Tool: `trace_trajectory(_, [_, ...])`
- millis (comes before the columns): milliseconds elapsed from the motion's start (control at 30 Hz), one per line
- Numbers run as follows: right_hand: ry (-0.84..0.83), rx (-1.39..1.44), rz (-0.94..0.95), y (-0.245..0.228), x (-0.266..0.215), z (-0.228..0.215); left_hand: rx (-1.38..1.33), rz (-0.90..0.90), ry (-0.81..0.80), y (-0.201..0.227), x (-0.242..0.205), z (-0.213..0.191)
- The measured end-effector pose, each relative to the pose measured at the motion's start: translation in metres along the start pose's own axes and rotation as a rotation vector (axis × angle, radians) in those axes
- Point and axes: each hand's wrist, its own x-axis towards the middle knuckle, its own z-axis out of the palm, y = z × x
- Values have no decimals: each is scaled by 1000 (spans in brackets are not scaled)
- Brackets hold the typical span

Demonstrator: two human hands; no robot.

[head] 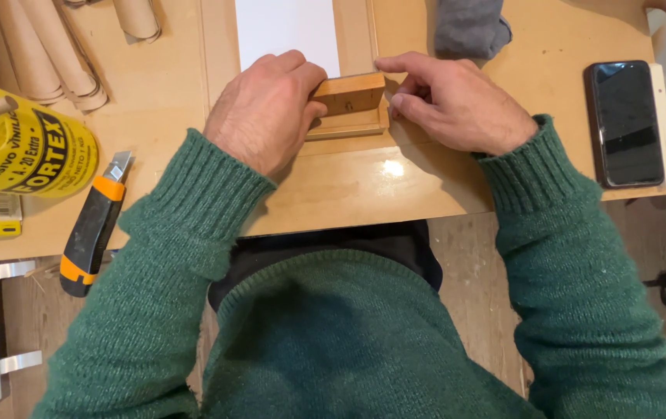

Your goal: Assembling a picture frame by cleaning the backboard and gluing wooden strips to the frame.

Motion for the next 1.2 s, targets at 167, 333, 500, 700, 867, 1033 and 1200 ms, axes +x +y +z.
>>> trace_trajectory(167, [10,-14,-10,3,2,1,-11,-29,-32,-6,3,1])
trace_trajectory(333, [22,-23,-6,2,0,1,10,1,-5,-2,6,1])
trace_trajectory(500, [53,-38,56,-7,6,-1,-60,8,90,-8,-13,-13])
trace_trajectory(700, [117,-78,91,-2,14,6,-300,-82,240,5,-69,-48])
trace_trajectory(867, [146,-121,57,-6,9,7,-330,-142,300,7,-119,-43])
trace_trajectory(1033, [127,-258,93,-4,14,6,-480,-256,258,18,-151,-36])
trace_trajectory(1200, [176,-286,67,0,12,8,-534,-340,232,29,-160,-28])
